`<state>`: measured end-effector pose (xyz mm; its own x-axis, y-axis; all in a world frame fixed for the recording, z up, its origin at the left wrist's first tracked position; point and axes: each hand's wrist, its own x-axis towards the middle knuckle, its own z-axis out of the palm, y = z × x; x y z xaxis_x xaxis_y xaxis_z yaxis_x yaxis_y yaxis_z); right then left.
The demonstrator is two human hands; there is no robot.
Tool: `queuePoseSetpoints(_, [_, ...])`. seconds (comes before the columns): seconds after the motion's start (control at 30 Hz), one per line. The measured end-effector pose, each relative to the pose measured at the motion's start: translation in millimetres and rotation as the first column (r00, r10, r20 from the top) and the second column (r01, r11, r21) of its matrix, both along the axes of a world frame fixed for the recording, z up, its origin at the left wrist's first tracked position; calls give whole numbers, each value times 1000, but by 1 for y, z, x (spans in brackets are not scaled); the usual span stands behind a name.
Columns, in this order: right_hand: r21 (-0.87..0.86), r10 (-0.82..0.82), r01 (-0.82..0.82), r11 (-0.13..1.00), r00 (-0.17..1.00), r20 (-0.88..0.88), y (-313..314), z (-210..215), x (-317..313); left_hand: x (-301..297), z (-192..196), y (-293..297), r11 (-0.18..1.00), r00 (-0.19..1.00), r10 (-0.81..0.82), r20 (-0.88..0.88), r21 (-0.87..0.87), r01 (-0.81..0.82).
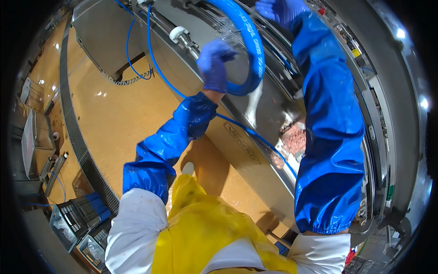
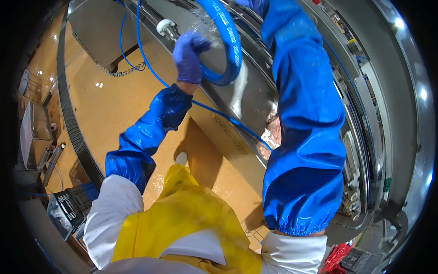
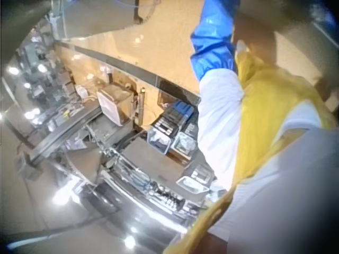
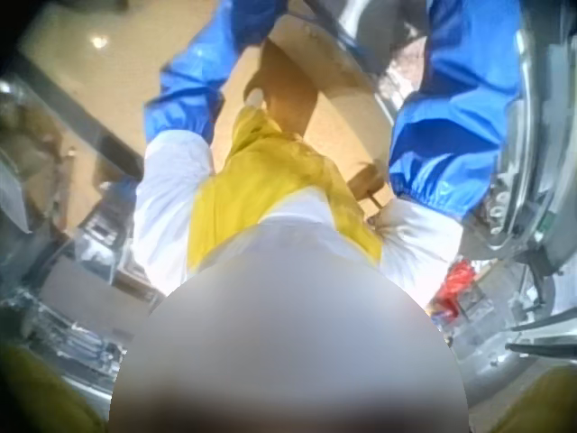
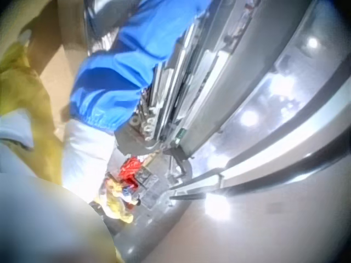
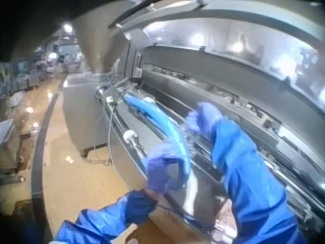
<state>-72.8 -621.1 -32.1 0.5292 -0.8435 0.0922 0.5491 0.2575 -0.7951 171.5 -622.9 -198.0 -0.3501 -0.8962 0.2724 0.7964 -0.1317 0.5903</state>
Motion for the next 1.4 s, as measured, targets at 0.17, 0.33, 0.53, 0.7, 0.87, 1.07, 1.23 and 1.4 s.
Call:
queuePoseSetpoints(0.17, [-191,-773,833,519,362,-522,-67,87,133,-97,-143,-160,815,732,331,596,-572,97])
queuePoseSetpoints(0.33, [-748,-799,541,386,-210,-564,66,11,138,-202,-140,-265,454,77,769,635,-627,634])
queuePoseSetpoints(0.53, [90,-458,805,586,421,-783,278,-124,240,-190,-133,-447,854,730,344,590,-519,17])
queuePoseSetpoints(0.7, [482,-140,865,-140,465,-874,509,-356,344,-170,-134,-226,830,865,-19,502,-475,294])
queuePoseSetpoints(0.87, [673,85,739,39,668,-739,676,-457,414,-39,-49,-52,811,823,-375,427,-279,514])
queuePoseSetpoints(1.07, [687,-331,629,-364,602,-727,814,-511,511,81,-132,153,659,683,-689,241,-185,729])
queuePoseSetpoints(1.23, [166,-93,644,-747,145,-985,808,-417,504,131,-253,384,-682,537,-69,841,-432,590])
queuePoseSetpoints(1.4, [-388,281,402,-829,-301,-911,972,-424,537,155,-280,628,-748,185,-417,890,-452,486])
